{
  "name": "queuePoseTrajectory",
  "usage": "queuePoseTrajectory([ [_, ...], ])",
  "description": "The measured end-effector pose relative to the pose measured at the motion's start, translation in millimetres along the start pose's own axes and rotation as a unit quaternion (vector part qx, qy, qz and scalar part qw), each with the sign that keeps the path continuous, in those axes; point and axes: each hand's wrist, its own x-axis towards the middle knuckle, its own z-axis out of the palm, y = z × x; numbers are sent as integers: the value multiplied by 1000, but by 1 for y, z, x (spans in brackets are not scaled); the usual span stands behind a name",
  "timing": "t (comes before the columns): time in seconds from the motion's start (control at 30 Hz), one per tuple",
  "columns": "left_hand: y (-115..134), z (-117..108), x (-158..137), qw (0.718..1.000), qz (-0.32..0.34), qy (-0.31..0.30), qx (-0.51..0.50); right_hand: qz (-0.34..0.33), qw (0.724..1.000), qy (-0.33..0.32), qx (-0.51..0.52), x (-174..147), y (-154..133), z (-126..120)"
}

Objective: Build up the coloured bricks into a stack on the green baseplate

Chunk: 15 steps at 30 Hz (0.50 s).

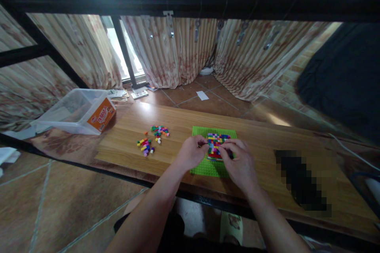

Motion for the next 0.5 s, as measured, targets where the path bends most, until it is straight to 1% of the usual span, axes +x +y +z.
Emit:
queuePoseTrajectory([
  [0.17,3,1,-1,1000,-8,-2,8,52,998,27,31,0,0,7],
  [0.5,5,1,-2,1000,-14,-8,0,69,995,25,66,1,1,10],
])
